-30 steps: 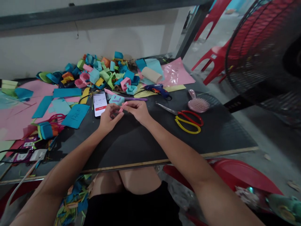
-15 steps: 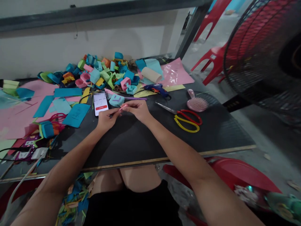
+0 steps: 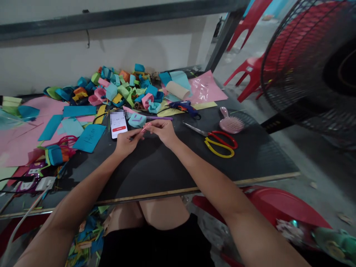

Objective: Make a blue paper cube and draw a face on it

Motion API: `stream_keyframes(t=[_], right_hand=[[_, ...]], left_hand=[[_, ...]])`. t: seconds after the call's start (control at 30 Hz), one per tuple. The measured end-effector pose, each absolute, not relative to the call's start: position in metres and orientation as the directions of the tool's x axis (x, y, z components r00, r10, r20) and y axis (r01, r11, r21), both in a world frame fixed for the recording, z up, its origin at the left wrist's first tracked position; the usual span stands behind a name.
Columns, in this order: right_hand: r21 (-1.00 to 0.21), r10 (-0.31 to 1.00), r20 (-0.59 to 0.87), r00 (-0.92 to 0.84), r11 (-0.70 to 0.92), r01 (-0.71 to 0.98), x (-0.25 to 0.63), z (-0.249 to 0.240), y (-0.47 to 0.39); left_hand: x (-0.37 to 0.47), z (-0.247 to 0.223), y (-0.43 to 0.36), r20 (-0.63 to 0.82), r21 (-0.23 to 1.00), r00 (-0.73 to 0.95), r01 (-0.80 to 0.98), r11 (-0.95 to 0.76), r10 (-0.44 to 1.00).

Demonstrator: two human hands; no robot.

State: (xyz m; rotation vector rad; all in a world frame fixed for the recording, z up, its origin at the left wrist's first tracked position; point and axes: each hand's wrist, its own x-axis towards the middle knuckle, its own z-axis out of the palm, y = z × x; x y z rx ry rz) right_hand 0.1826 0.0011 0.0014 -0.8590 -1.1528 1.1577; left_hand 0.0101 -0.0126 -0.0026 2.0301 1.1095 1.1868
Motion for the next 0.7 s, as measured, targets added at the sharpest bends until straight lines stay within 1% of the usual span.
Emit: stream_keyframes(t=[0.17, 0.27, 0.37, 0.47, 0.57, 0.7], right_hand=[[-0.954, 0.967, 0.240, 0.090, 0.252, -0.160, 0.1814, 0.0028, -0.0014], [-0.952, 0.968, 0.237, 0.083, 0.248, -0.180, 0.1818, 0.0020, -0.0012], [-0.954, 0.978, 0.201, 0.063, 0.210, -0.214, 0.1821, -0.0006, 0.0008], [-0.957, 0.984, 0.168, 0.058, 0.177, -0.229, 0.1807, -0.0030, 0.0028], [-0.958, 0.986, 0.155, 0.059, 0.165, -0.235, 0.1782, -0.0040, 0.0030], [-0.957, 0.987, 0.155, 0.041, 0.160, -0.241, 0.1770, -0.0049, 0.0022]], left_hand=[[0.0119, -0.0034, -0.0127, 0.381, 0.819, 0.305, 0.328, -0.471, 0.873], [0.0128, -0.0035, -0.0113, 0.339, 0.862, 0.285, 0.287, -0.418, 0.896], [0.0126, -0.0025, -0.0098, 0.291, 0.896, 0.262, 0.262, -0.358, 0.920], [0.0114, -0.0009, -0.0086, 0.254, 0.886, 0.254, 0.325, -0.330, 0.933], [0.0103, 0.0010, -0.0088, 0.248, 0.835, 0.283, 0.423, -0.353, 0.926], [0.0096, 0.0028, -0.0093, 0.240, 0.825, 0.296, 0.440, -0.355, 0.924]])
